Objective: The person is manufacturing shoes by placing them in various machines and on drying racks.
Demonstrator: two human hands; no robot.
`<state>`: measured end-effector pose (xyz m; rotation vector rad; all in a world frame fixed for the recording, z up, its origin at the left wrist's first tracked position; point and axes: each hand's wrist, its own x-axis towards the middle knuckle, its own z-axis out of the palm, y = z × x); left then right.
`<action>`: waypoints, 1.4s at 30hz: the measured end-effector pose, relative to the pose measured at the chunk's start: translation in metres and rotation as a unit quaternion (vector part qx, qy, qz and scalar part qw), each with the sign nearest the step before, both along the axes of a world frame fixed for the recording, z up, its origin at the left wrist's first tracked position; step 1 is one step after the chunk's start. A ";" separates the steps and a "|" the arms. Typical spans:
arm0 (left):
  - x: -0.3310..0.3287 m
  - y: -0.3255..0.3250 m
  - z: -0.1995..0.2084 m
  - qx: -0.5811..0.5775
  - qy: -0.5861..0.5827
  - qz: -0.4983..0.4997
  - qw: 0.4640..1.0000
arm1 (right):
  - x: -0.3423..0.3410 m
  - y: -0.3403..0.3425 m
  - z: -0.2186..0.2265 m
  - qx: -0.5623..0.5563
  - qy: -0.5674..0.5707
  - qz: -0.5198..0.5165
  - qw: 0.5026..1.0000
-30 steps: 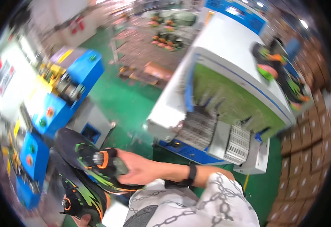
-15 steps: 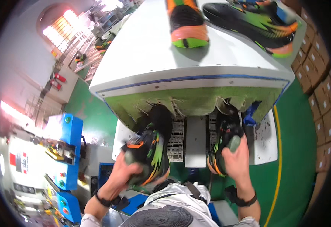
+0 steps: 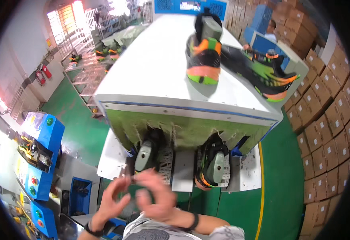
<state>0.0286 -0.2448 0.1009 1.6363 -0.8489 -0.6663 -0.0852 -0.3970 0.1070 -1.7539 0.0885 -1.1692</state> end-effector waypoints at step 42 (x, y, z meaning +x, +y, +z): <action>-0.610 0.442 -0.395 0.399 0.282 0.854 -0.178 | -0.256 0.893 -0.260 -0.604 0.105 0.766 0.195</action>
